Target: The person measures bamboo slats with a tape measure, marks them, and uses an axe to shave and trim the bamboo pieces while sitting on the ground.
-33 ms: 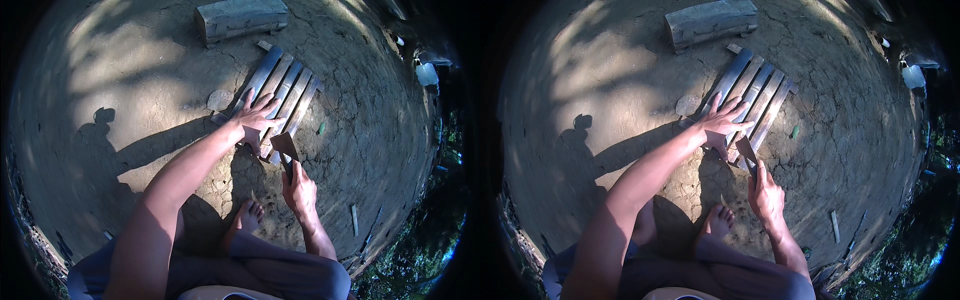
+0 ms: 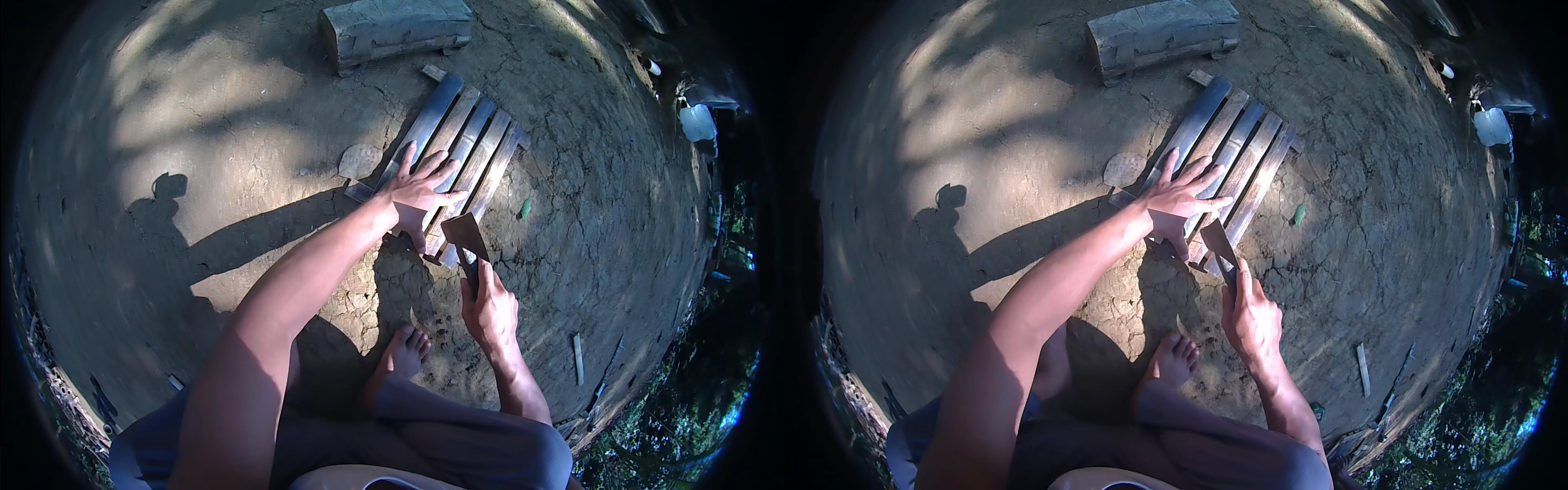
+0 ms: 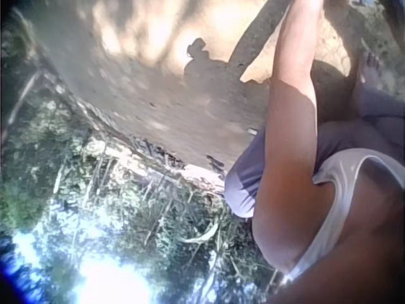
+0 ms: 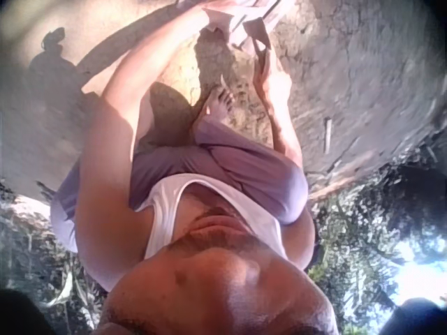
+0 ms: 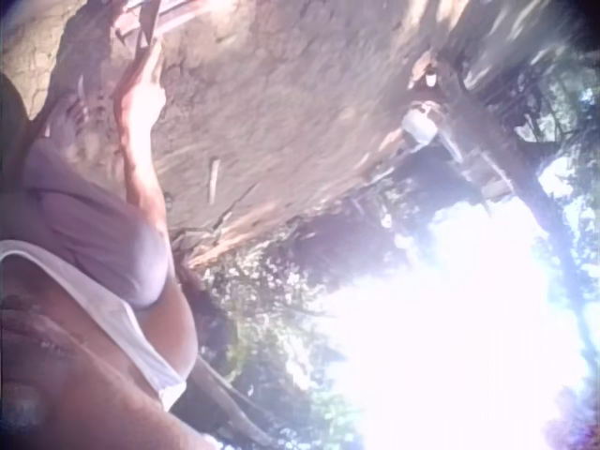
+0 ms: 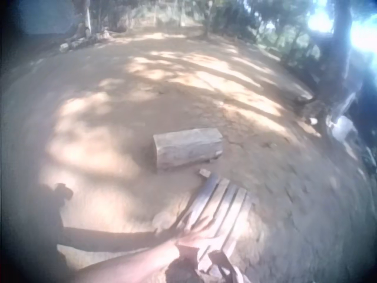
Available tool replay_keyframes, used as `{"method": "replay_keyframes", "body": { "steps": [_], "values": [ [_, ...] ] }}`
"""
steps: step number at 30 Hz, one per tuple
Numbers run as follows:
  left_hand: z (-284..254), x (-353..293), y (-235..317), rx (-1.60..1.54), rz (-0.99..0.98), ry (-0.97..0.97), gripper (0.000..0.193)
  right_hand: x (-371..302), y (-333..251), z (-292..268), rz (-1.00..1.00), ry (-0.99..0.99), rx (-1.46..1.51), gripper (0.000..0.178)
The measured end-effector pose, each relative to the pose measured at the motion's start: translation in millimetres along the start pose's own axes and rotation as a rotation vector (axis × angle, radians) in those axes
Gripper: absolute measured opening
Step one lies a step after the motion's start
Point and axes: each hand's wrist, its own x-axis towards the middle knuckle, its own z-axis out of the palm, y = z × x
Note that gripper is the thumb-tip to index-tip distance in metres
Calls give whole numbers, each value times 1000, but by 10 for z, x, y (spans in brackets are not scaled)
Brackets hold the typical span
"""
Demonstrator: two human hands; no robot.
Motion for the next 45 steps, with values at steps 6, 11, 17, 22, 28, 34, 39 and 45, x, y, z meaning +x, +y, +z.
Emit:
{"method": "replay_keyframes", "body": {
  "steps": [6, 11, 17, 22, 28, 34, 39, 45],
  "values": [
    [-74, -17, 59, -11, 50, 22, 140, 7, -69, -34, -82, -2, -75, 57],
    [18, 86, 22, 22, 57, 6, 140, 149, -104, -185, 18, -73, -138, 53],
    [-158, -151, 2, 41, 7, -64, 143, 87, -377, -255, -139, 93, 26, 57],
    [-92, -14, 40, -24, 12, -40, 142, 186, -260, -286, -52, -146, -241, 56],
    [-81, -135, 18, 21, 10, -46, 138, 200, -485, -497, -157, -7, -126, 57],
    [-19, -63, 39, 7, 20, 19, 139, 156, -289, -562, -97, -225, -379, 60],
    [-42, -186, -20, 39, 0, 4, 137, 170, -521, -547, -212, -4, -179, 58],
    [5, 26, 21, -1, -3, -30, 142, 237, -182, -445, -76, -251, -367, 61]
  ]
}}
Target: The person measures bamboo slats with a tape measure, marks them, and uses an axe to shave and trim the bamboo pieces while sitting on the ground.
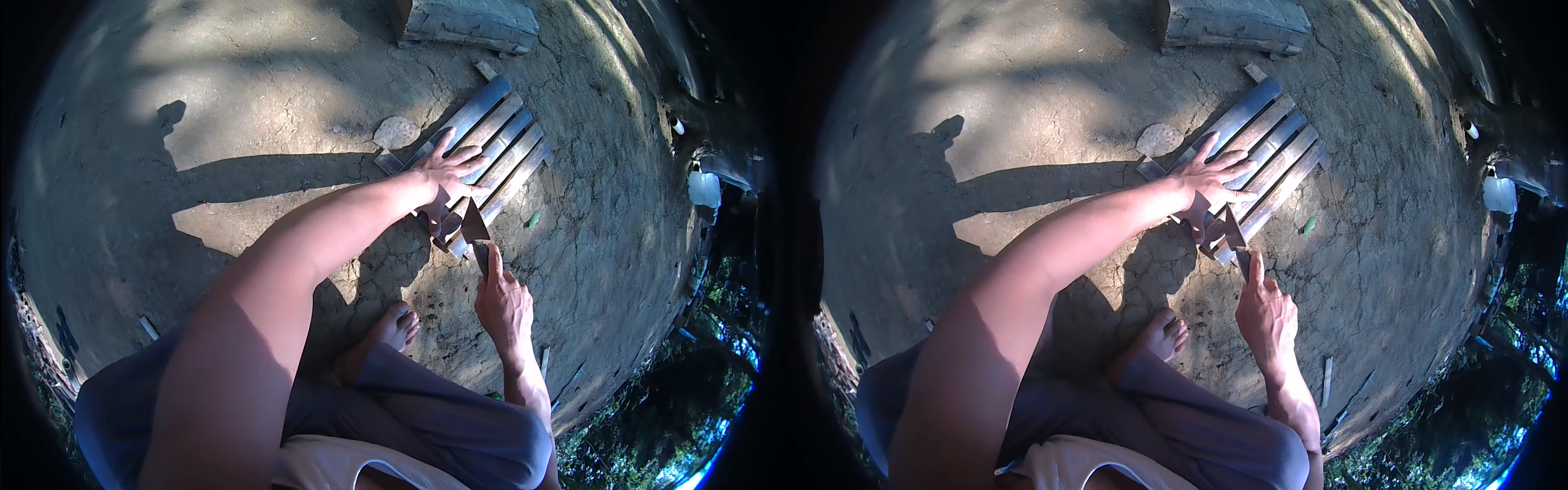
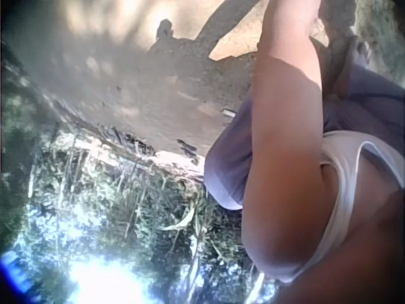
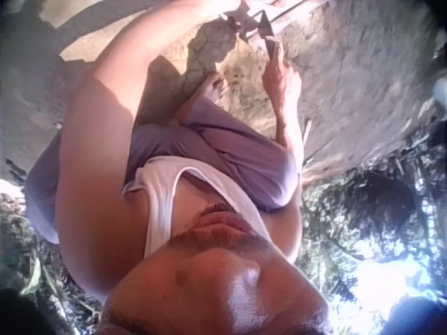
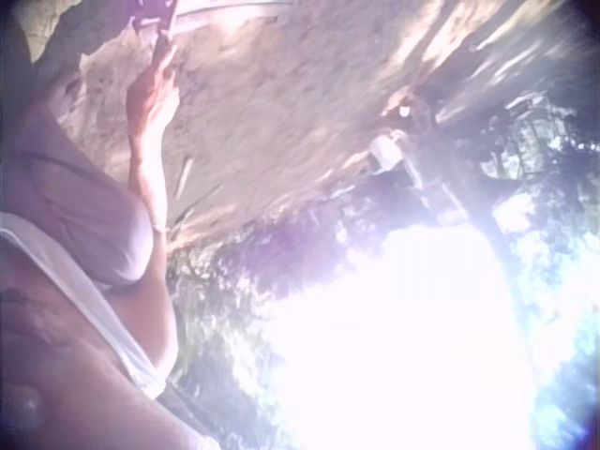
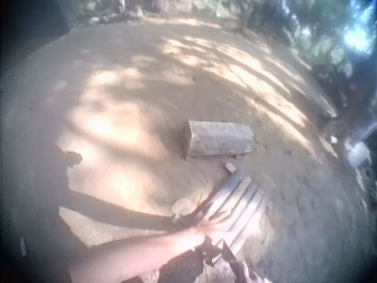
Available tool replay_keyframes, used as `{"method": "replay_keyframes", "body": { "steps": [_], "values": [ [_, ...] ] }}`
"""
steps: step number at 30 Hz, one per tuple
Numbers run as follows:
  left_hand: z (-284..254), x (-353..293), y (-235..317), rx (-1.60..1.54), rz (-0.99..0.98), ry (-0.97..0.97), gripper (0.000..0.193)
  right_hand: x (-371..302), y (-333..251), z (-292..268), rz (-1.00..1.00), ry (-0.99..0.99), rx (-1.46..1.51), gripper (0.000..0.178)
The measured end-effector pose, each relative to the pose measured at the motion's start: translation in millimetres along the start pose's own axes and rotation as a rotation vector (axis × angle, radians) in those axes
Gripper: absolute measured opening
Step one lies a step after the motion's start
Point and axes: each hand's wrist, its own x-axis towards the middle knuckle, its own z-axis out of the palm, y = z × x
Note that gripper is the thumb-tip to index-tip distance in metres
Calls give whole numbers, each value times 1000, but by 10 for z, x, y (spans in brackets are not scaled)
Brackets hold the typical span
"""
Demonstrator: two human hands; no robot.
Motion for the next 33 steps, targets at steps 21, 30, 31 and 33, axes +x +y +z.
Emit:
{"method": "replay_keyframes", "body": {
  "steps": [21, 30, 31, 33],
  "values": [
    [89, 111, -31, 55, -23, 6, 141, -30, 101, 743, 8, 184, 175, 54],
    [66, -14, -51, 64, -38, 3, 128, 7, 62, 866, 24, 150, 284, 49],
    [148, 6, -134, 69, -34, 0, 129, -19, 29, 823, 19, 181, 346, 57],
    [281, 59, -153, 58, -25, 70, 137, -50, 55, 1042, -84, 394, 442, 58]
  ]
}}
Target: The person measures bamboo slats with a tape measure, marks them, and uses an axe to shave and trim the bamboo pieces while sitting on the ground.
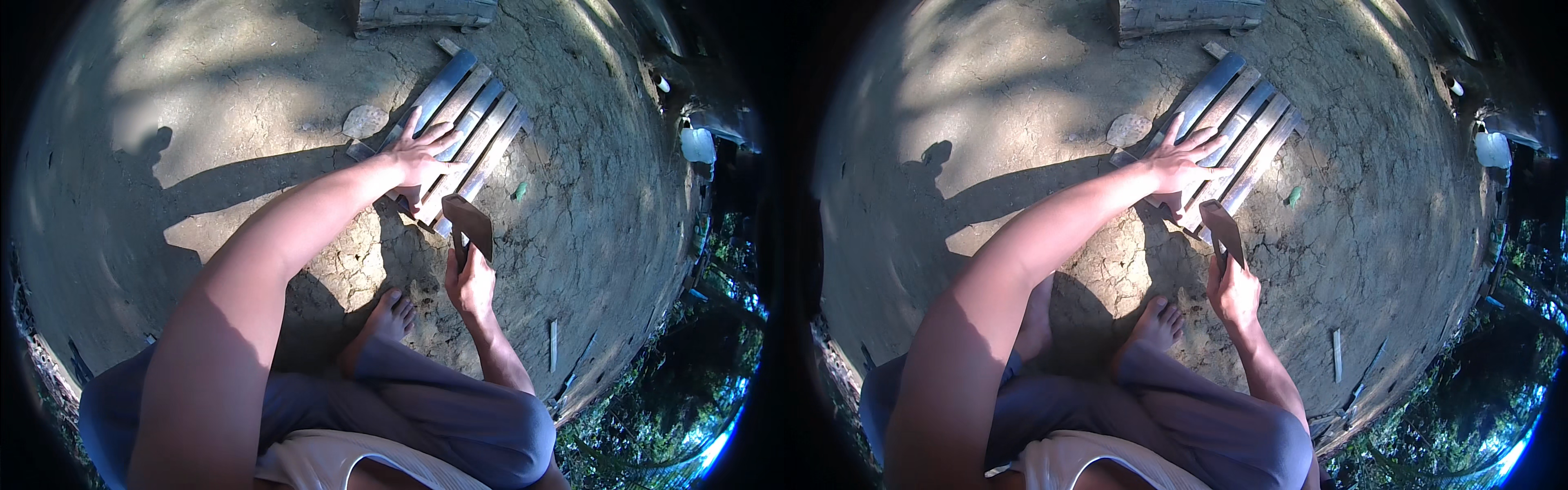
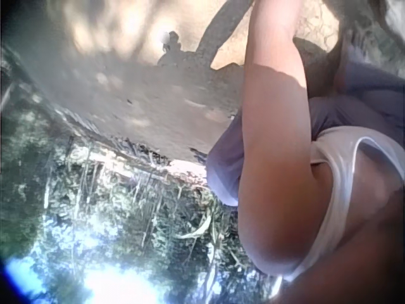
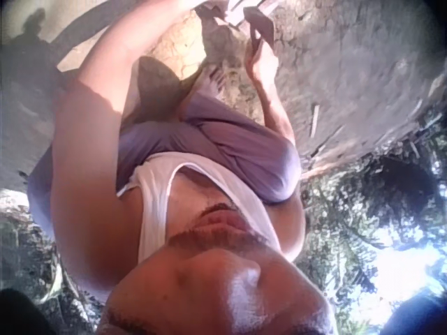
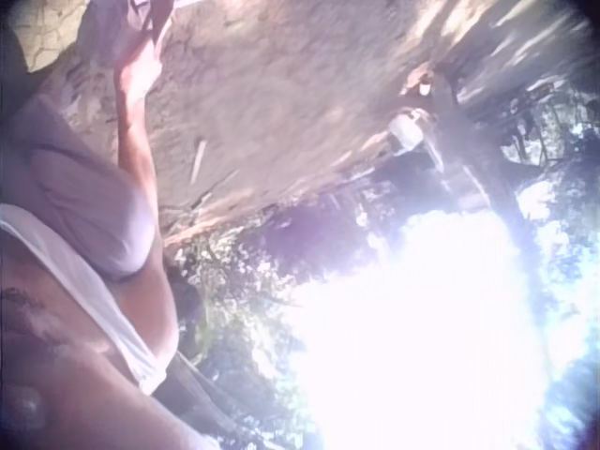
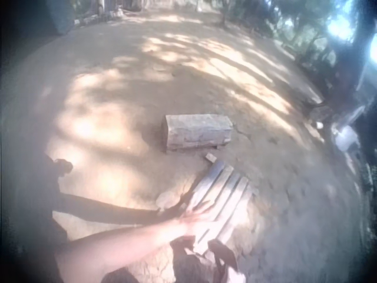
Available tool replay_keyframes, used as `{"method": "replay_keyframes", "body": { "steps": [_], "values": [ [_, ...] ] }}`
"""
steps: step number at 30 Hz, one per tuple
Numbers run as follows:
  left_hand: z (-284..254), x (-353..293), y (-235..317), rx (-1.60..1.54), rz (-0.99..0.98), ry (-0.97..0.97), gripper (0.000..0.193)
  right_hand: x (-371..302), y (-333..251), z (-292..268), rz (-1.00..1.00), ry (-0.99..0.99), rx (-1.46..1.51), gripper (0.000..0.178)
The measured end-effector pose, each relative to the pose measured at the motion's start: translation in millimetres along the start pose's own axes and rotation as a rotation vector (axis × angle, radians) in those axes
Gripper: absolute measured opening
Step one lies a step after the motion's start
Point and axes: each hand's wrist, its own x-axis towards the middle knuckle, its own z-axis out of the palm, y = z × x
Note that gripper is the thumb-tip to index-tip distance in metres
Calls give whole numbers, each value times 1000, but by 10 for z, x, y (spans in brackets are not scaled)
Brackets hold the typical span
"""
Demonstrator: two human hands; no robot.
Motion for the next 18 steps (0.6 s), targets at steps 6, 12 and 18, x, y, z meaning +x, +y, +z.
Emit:
{"method": "replay_keyframes", "body": {
  "steps": [6, 12, 18],
  "values": [
    [-371, -169, 82, -31, 24, -39, 146, -127, -136, -193, 342, -194, 350, 61],
    [-364, -267, -126, -273, -662, 372, 86, -930, 339, 15, 797, 84, 659, 40],
    [-413, 1, -370, -731, -894, 201, 61, -1296, 854, -28, 533, 443, 3, 36]
  ]
}}
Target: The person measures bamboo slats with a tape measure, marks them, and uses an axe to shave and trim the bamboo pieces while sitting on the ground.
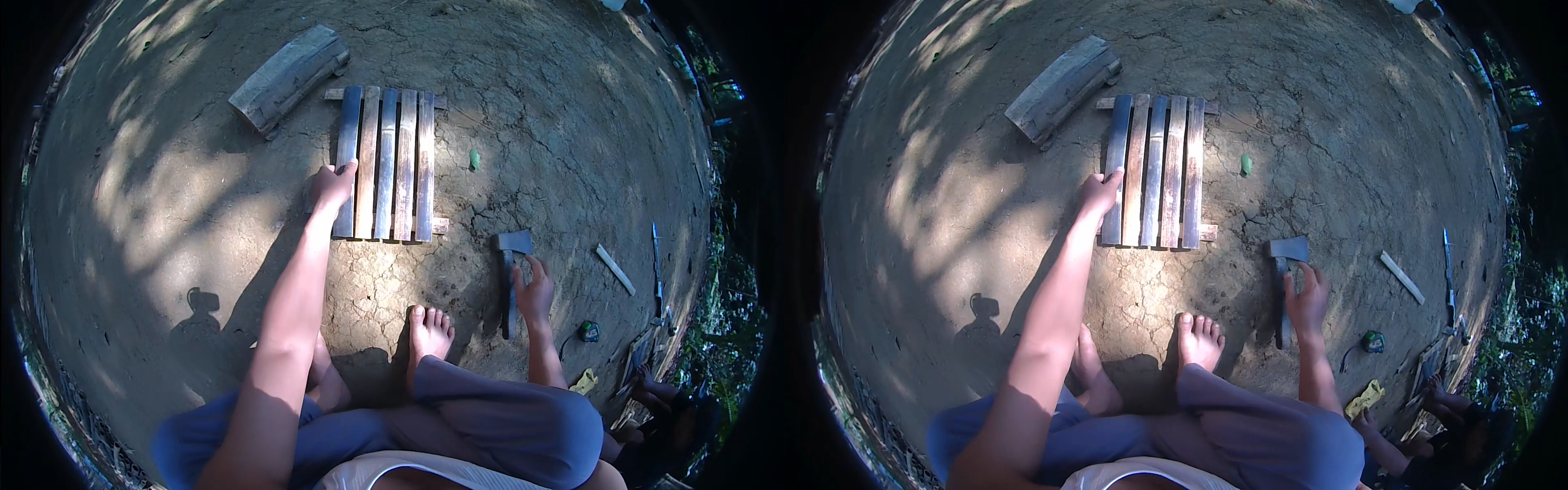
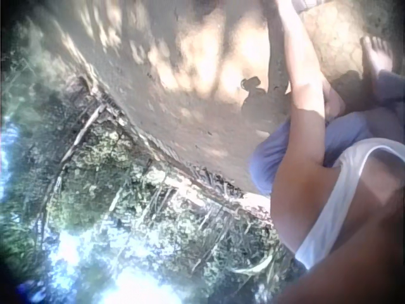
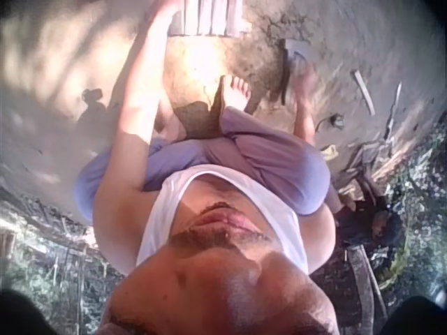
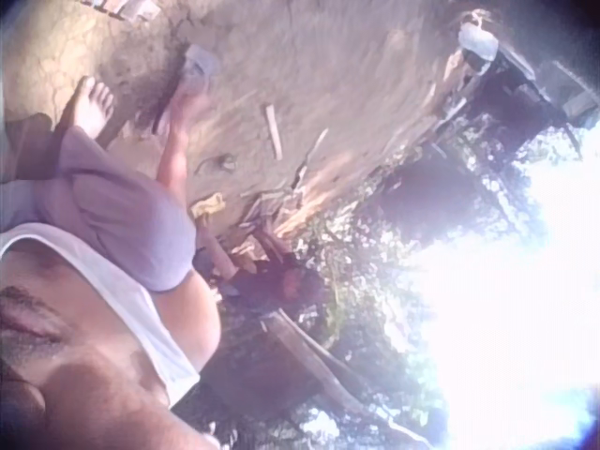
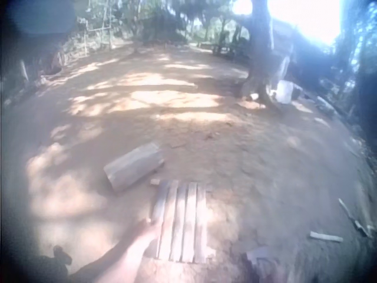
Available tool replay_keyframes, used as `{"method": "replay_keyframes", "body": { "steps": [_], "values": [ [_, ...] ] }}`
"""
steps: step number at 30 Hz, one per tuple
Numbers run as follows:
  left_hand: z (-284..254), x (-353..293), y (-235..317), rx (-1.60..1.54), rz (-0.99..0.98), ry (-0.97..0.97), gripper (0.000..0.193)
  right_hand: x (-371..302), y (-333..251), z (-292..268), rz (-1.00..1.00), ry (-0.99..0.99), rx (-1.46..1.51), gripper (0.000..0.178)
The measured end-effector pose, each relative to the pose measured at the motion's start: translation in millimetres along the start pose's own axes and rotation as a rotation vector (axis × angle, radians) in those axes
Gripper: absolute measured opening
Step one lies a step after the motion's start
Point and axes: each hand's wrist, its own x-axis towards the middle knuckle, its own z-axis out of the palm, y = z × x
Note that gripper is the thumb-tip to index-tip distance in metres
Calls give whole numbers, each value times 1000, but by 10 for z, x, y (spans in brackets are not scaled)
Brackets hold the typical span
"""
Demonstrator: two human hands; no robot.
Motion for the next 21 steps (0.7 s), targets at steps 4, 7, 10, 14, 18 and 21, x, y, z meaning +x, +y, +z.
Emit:
{"method": "replay_keyframes", "body": {
  "steps": [4, 7, 10, 14, 18, 21],
  "values": [
    [196, -208, 302, -216, -24, 94, 59, 231, -409, -189, 83, -44, 215, 39],
    [149, -96, 176, -256, -23, 215, 58, 247, -767, -19, 23, -119, 367, 39],
    [30, -370, 471, -238, -40, 95, 60, 221, -875, -76, -16, -144, 407, 39],
    [-561, -425, 677, 66, 271, 49, 57, 120, -911, -267, -46, -98, 420, 42],
    [-1297, -392, 1080, 332, 442, -215, 56, 333, -1015, -297, 46, 14, 580, 49],
    [-1268, -402, 1322, 504, 577, -394, 54, 569, -942, -220, 115, -95, 782, 65]
  ]
}}
